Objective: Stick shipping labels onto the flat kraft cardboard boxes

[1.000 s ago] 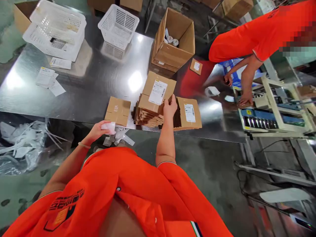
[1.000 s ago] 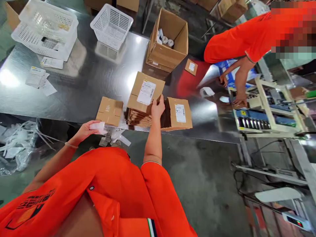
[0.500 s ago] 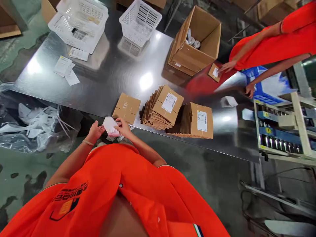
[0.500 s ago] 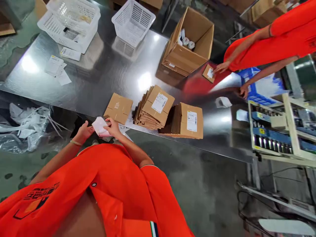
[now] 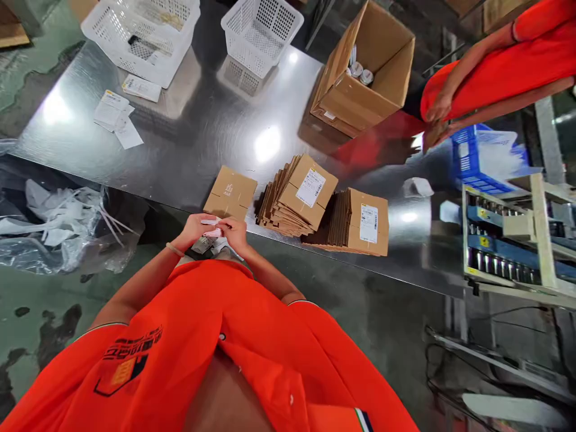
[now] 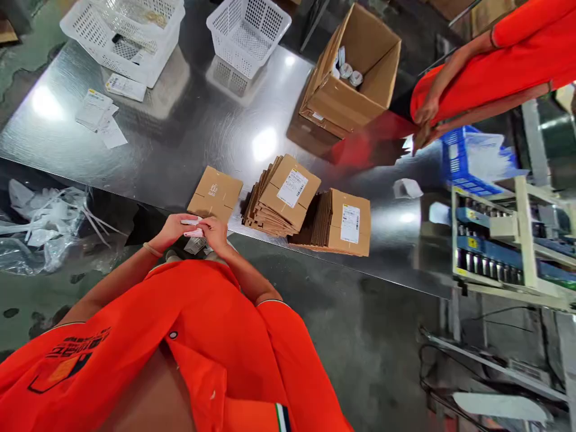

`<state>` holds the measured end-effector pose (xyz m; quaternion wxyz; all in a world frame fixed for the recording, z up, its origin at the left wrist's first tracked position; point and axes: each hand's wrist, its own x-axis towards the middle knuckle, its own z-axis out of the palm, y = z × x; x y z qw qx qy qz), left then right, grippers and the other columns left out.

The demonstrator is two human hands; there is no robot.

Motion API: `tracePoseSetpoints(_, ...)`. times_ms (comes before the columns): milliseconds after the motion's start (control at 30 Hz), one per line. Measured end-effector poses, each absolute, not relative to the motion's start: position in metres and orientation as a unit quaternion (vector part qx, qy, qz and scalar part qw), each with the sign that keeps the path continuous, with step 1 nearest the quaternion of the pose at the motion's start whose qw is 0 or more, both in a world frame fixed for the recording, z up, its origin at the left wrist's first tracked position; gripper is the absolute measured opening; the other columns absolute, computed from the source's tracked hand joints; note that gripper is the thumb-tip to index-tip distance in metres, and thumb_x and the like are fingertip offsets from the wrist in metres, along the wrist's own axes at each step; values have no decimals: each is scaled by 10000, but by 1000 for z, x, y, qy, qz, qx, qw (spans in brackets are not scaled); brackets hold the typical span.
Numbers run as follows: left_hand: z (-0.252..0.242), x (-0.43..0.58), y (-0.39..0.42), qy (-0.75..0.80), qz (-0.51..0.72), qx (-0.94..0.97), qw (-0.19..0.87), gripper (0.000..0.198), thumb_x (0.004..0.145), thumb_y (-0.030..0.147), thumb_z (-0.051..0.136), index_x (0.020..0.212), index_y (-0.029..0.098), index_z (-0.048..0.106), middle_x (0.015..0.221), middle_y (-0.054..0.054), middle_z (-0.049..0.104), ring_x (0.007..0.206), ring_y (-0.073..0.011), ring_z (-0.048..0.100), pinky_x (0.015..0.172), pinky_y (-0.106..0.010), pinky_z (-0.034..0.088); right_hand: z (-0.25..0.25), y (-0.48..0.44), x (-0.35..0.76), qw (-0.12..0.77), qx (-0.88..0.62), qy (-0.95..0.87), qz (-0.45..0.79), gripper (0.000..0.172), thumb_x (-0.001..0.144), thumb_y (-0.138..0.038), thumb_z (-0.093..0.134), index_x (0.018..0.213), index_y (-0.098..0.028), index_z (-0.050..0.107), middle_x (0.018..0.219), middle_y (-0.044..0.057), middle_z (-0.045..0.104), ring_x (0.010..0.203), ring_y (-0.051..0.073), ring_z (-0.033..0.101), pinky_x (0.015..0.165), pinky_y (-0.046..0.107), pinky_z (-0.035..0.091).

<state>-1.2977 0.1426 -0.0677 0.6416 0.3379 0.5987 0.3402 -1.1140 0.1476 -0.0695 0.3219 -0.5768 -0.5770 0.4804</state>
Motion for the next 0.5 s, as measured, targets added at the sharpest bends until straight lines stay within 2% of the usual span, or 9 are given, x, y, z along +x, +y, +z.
tracePoseSetpoints(100,-81,-1293,142,577,294,325,689,562,383,353,1055,843,113,839,826,-117,822,871,-343,779,821,-430,618,-75,175,-1097,353,-601,-603,388,130,854,-164,740,740,-225,752,1050,66,772,1074,251,704,990,373,541)
tracePoseSetpoints(167,-91,-1289,138,560,269,300,724,547,357,345,1062,804,120,841,835,-138,835,883,-366,789,827,-444,635,-79,213,-1085,361,-631,-598,337,102,857,-164,737,766,-211,740,1070,77,737,1102,254,670,1013,377,527)
tracePoseSetpoints(267,-106,-1281,135,542,268,248,757,555,378,346,1067,842,125,857,908,-170,851,882,-379,807,839,-469,655,-89,277,-1071,335,-670,-593,295,83,855,-160,738,782,-198,723,1053,78,675,1083,253,624,1033,386,510)
tracePoseSetpoints(333,-116,-1276,136,542,273,233,760,543,423,349,1056,872,118,856,948,-185,853,879,-370,810,849,-469,655,-98,308,-1068,309,-689,-590,284,66,852,-162,741,798,-195,723,1114,90,651,1117,259,601,1053,394,503)
tracePoseSetpoints(433,-129,-1280,138,567,255,256,740,497,501,399,1022,865,114,839,934,-171,847,909,-355,797,841,-425,629,-108,323,-1069,264,-720,-582,269,23,873,-184,730,871,-198,748,1318,122,628,1251,285,562,1099,429,494)
tracePoseSetpoints(500,-136,-1292,131,595,233,278,717,472,502,437,1016,790,124,812,831,-147,821,894,-347,771,792,-392,598,-110,318,-1074,226,-741,-580,250,148,910,-196,699,1032,-210,781,1506,142,576,1379,313,522,1152,479,477)
